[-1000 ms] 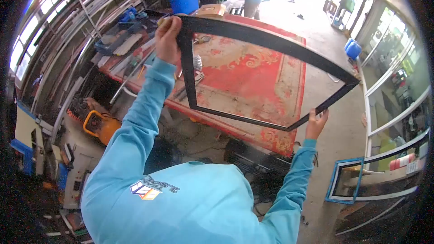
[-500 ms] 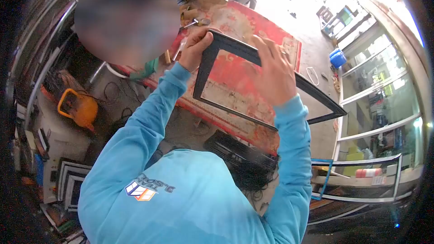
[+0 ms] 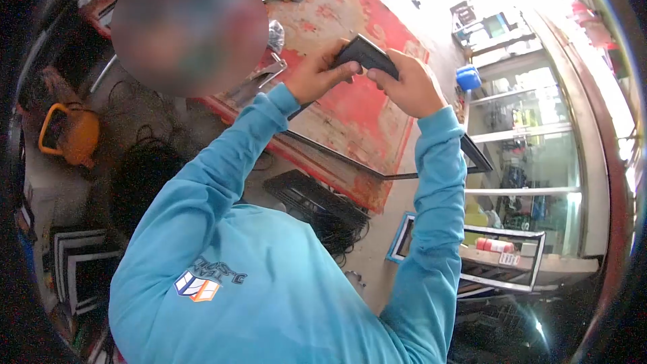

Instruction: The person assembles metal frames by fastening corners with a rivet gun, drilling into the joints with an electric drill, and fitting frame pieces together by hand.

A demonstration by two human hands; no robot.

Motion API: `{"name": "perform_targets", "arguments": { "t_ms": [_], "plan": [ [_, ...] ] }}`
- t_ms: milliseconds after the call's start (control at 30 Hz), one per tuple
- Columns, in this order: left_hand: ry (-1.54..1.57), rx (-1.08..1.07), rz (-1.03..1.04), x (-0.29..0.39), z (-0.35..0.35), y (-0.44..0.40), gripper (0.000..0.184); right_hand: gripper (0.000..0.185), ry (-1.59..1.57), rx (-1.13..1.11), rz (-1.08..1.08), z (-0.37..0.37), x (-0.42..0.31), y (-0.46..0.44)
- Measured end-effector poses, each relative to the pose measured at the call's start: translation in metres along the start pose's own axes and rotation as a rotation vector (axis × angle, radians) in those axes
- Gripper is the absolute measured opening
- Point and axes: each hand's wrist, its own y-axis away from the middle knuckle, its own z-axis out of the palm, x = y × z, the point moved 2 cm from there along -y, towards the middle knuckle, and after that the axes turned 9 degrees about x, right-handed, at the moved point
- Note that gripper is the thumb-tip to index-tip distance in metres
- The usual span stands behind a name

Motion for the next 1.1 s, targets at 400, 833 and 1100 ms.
{"name": "perform_targets", "arguments": {
  "t_ms": [400, 833, 1100],
  "plan": [
    [-0.137, 0.104, 0.082, -0.008, 0.000, 0.001, 0.040, 0.030, 0.222, 0.164, -0.064, 0.006, 0.002, 0.002],
    [-0.377, 0.358, 0.076, 0.012, 0.022, 0.011, 0.057, 0.036, 0.036, 0.012, -0.132, -0.023, -0.015, 0.015],
    [-0.389, 0.365, 0.112, 0.008, 0.022, 0.011, 0.049, 0.068, 0.114, -0.121, -0.031, 0.019, -0.001, -0.014]
  ]
}}
